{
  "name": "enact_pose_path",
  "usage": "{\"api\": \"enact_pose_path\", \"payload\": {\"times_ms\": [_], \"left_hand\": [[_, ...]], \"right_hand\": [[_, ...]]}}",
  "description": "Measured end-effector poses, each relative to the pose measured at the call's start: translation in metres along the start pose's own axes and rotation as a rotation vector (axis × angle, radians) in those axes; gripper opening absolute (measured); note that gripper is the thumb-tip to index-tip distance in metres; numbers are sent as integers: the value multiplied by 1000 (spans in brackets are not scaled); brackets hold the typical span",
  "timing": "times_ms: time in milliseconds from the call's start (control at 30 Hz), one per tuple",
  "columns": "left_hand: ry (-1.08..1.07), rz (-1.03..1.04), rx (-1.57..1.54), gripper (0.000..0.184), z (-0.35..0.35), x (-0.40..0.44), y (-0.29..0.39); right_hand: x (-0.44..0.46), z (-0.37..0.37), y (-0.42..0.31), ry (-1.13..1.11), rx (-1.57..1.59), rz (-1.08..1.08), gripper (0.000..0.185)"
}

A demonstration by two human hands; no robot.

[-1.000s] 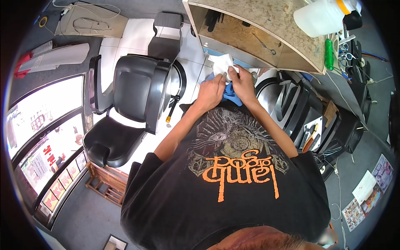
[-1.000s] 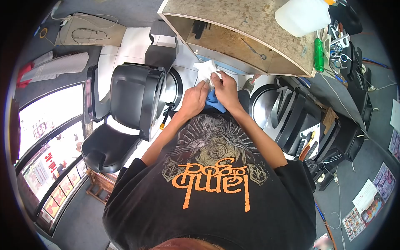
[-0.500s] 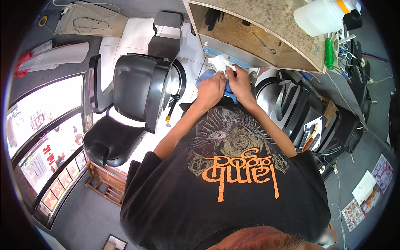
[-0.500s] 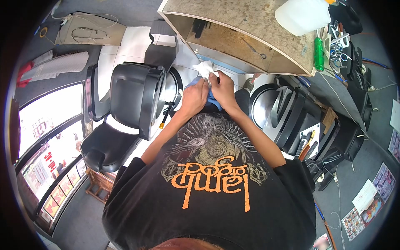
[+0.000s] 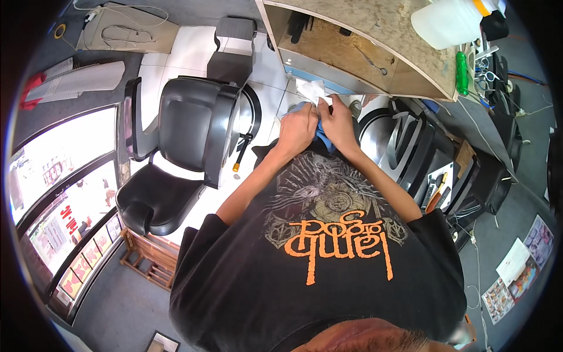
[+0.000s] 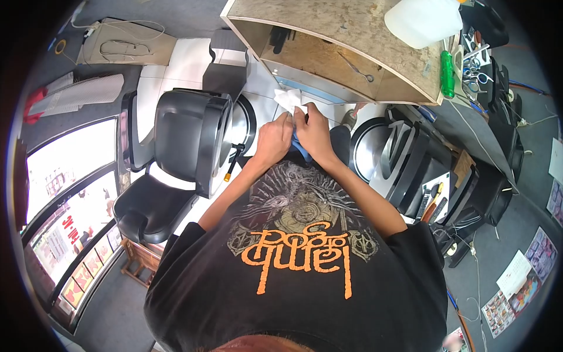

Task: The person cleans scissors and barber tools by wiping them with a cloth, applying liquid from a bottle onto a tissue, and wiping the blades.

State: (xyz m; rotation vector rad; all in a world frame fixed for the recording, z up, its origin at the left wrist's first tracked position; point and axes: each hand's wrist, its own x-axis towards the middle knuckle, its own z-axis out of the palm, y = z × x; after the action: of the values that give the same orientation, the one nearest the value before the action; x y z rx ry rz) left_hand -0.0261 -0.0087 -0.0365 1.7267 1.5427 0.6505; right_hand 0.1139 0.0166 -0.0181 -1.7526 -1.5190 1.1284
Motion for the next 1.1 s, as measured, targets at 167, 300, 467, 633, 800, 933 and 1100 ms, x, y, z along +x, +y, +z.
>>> {"api": "enact_pose_path", "payload": {"times_ms": [167,300,467,633,800,933,1100], "left_hand": [[24,-65,-86,29,-1,0,0],[36,-115,-153,33,-4,0,-3],[5,-101,-173,33,-3,-1,-8],[14,-74,-206,33,-1,-5,-7],[-8,-95,-218,34,-3,-6,-4],[-18,-86,-195,33,-5,-9,-2],[-21,-52,-198,29,-5,-7,0]], "right_hand": [[21,-1,15,111,-5,31,33],[28,-4,21,260,358,31,24],[13,-13,5,62,50,-231,20],[11,-16,1,-34,-72,-371,21],[13,-17,-1,-50,-2,-301,20],[13,-24,1,-107,-19,-370,18],[11,-24,0,-139,-31,-283,20]]}}
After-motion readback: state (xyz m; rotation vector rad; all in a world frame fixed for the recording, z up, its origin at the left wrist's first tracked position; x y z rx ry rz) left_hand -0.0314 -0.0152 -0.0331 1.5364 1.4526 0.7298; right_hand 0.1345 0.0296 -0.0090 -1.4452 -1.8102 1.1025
